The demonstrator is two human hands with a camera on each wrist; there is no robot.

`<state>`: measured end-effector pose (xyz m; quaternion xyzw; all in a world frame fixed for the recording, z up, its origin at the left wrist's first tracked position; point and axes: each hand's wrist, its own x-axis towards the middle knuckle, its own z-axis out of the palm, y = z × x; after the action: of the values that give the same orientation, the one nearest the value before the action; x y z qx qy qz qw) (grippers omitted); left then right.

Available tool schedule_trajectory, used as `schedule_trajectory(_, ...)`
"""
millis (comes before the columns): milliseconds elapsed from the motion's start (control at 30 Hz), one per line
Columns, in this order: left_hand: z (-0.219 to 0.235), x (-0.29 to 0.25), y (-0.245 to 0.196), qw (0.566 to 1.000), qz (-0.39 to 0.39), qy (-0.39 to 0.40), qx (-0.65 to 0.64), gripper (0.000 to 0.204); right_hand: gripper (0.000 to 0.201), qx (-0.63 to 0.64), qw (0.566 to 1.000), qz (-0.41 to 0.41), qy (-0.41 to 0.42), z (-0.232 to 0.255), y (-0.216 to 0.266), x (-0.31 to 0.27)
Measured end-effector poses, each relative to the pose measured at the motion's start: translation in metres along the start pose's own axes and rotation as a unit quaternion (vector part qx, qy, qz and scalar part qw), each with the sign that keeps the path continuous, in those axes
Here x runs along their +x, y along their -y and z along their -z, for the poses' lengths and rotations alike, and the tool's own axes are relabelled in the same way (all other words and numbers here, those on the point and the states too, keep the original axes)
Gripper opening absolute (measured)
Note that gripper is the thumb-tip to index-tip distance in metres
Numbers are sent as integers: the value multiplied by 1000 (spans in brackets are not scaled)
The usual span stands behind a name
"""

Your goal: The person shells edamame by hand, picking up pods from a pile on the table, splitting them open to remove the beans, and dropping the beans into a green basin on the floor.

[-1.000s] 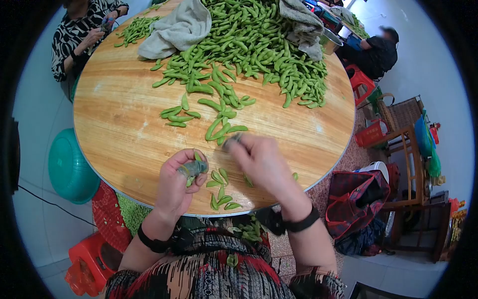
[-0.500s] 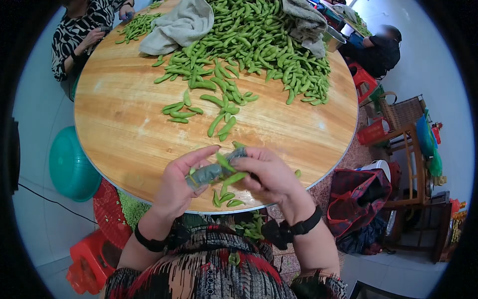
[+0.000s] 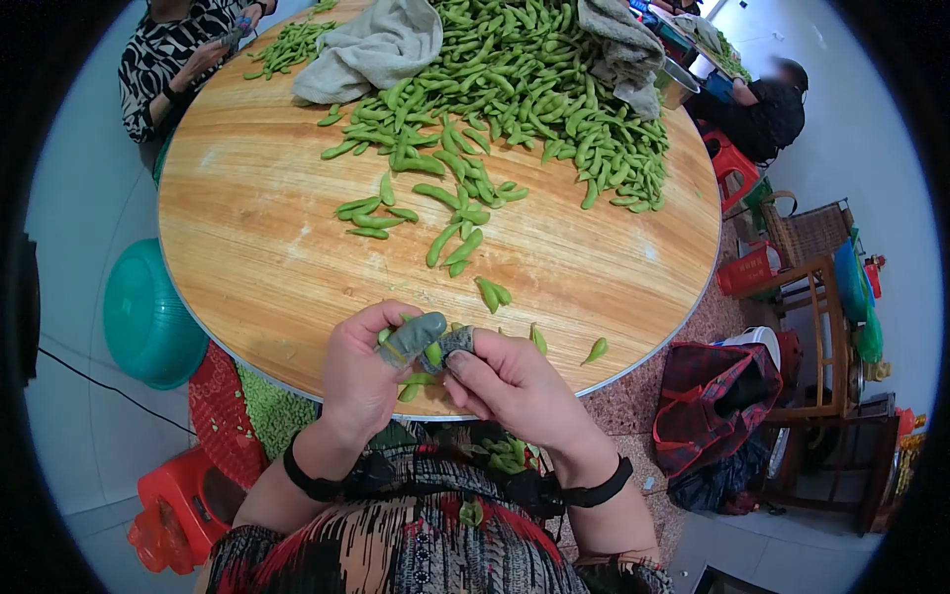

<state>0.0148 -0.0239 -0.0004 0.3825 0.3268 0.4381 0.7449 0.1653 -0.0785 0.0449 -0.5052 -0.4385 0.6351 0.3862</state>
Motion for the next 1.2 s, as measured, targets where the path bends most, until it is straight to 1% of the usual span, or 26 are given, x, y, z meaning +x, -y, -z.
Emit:
schedule_trajectory(33,0,-1,-1,1000,0,1,0,15,20,0,1000,0,0,0,-1,-1)
schedule_trajectory(100,4,-2,-4,995,35,87,-47,12,19,-12,1000,-14,-11,1,-2,-2)
schedule_trajectory(133,7,-1,-5,994,34,87,-47,12,19,-12,1000,-14,-11,1,-1,-2)
schedule_trajectory(200,13,3,-5,969,91,187,-136,9,17,115,991,-63,0,0,-2,-2)
schedule_trajectory(233,11,2,-6,969,91,187,-136,9,17,115,991,-63,1,0,-3,-2)
schedule_trajectory(300,2,0,-11,986,73,140,-51,10,15,32,999,-28,-31,0,-8,0)
schedule_trajectory(333,1,0,-8,986,73,140,-51,10,15,32,999,-28,-31,-1,-12,1)
schedule_trajectory(367,1,1,-3,990,11,124,60,13,14,-49,996,32,-73,-1,-17,3)
schedule_trajectory(400,0,2,-1,979,-51,106,170,16,13,-129,981,92,-114,-1,-20,5)
schedule_trajectory(433,-1,3,0,978,-52,106,169,16,13,-130,981,93,-114,0,-18,6)
schedule_trajectory(500,-2,5,0,987,-56,60,138,21,13,68,993,-25,-92,3,-15,8)
schedule_trajectory(533,-3,5,-2,987,-58,59,137,21,13,66,993,-25,-91,2,-13,9)
schedule_trajectory(600,-3,4,-9,963,-137,44,229,24,14,250,965,-66,-37,0,-10,11)
schedule_trajectory(633,-2,5,-12,962,-139,43,229,24,14,248,966,-65,-36,-1,-11,12)
schedule_trajectory(700,1,8,-18,900,-251,57,351,24,14,364,925,-108,-11,-1,-15,15)
schedule_trajectory(833,7,11,-24,909,-233,87,334,20,12,406,907,-108,7,-3,-18,17)
schedule_trajectory(900,11,14,-15,978,-101,97,154,25,12,398,909,-121,-9,-6,-11,18)
schedule_trajectory(933,12,13,-15,978,-105,97,153,25,14,287,953,-91,-45,-10,-10,19)
schedule_trajectory(967,11,12,-18,992,-34,91,77,27,16,171,980,-59,-80,-12,-9,19)
schedule_trajectory(1000,10,12,-19,996,38,84,1,29,20,-22,994,-24,-106,-10,-7,17)
schedule_trajectory(1033,9,14,-17,996,37,84,1,29,20,-24,994,-23,-105,-7,-4,18)
schedule_trajectory(1067,8,18,-13,985,-82,63,139,31,21,-140,975,33,-172,-3,-1,19)
schedule_trajectory(1100,8,19,-10,941,-196,41,273,33,21,-252,934,87,-237,1,3,20)
schedule_trajectory(1133,7,18,-11,942,-195,42,271,33,20,-208,942,88,-250,7,8,23)
schedule_trajectory(1167,6,15,-13,935,-177,42,306,35,20,-210,941,87,-251,7,9,26)
schedule_trajectory(1200,5,13,-15,926,-158,43,340,38,20,-188,957,106,-193,7,8,29)
